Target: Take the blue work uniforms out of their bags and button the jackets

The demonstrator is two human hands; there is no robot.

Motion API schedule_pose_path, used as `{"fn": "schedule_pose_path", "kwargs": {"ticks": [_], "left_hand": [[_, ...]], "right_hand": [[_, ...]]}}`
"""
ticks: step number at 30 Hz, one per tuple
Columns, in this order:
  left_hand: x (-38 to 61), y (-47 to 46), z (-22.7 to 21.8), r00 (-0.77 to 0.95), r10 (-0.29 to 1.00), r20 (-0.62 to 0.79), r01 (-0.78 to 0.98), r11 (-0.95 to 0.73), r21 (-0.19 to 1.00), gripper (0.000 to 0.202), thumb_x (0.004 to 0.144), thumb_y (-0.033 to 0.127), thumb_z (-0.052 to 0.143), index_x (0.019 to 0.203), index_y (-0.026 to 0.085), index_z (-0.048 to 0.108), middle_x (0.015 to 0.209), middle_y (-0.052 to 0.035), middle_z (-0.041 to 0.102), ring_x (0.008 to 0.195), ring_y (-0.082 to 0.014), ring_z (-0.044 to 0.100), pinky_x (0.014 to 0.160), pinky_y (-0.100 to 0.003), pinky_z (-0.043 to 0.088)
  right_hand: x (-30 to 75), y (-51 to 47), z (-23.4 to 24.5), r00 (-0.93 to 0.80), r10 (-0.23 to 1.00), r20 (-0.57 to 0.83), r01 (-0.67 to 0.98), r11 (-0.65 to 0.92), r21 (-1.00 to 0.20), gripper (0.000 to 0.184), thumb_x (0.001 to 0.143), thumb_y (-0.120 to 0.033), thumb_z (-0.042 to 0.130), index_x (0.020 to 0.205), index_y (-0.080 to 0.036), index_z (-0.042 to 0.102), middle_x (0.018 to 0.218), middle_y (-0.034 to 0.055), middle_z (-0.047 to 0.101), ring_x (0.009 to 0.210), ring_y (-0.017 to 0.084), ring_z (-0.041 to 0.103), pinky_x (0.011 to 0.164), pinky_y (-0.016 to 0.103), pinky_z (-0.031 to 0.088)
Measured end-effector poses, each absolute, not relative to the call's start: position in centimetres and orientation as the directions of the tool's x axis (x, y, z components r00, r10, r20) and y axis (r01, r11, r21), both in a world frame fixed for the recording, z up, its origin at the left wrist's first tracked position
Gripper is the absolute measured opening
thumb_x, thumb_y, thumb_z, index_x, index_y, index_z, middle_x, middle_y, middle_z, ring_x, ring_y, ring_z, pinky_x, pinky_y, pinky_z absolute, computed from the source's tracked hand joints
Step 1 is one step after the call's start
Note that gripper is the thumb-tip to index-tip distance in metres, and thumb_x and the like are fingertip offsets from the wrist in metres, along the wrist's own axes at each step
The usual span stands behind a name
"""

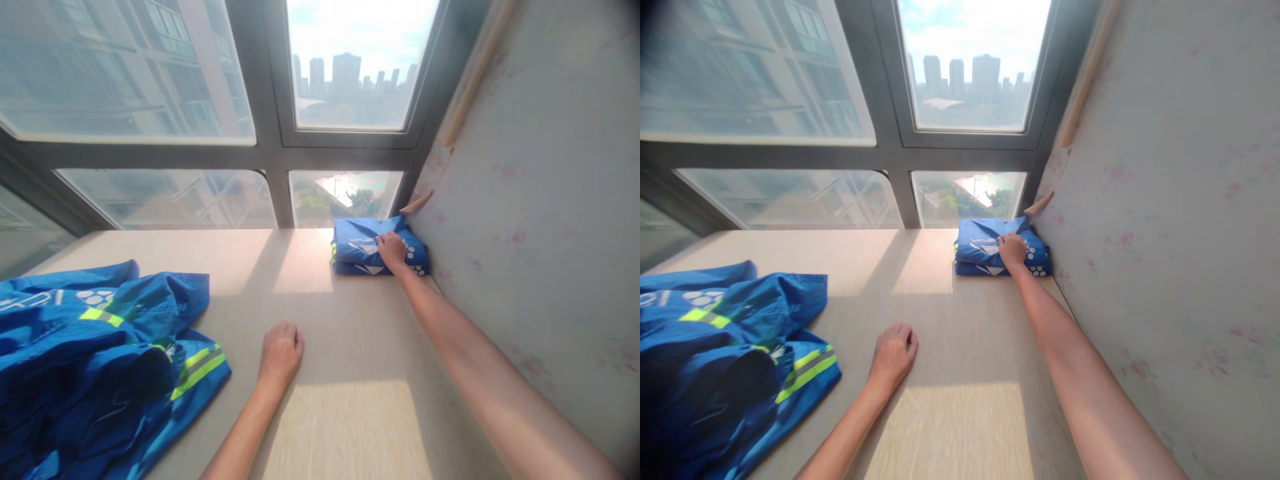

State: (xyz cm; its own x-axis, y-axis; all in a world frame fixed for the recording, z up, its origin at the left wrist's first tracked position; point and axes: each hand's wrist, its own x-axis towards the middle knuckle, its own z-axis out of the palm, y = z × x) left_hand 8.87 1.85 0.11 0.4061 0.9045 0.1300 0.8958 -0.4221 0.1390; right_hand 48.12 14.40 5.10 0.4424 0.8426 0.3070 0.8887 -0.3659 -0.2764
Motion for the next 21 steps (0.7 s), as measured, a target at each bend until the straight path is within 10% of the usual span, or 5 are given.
{"fn": "schedule_pose_path", "kwargs": {"ticks": [21], "left_hand": [[9.0, 1.5, 1.4, 0.367, 0.922, 0.124, 0.891, -0.387, 0.236, 0.03, 0.095, 0.026, 0.041, 0.091, 0.015, 0.069, 0.095, -0.0133, 0.069, 0.096, -0.0272, 0.063, 0.082, -0.036, 0.04]], "right_hand": [[43.5, 3.6, 32.7, 0.057, 0.722, 0.689, 0.998, -0.063, -0.016, 0.036, 0.101, -0.043, 0.048, 0.094, -0.023, 0.078, 0.105, 0.0056, 0.071, 0.09, 0.021, 0.063, 0.07, 0.028, 0.039]]}}
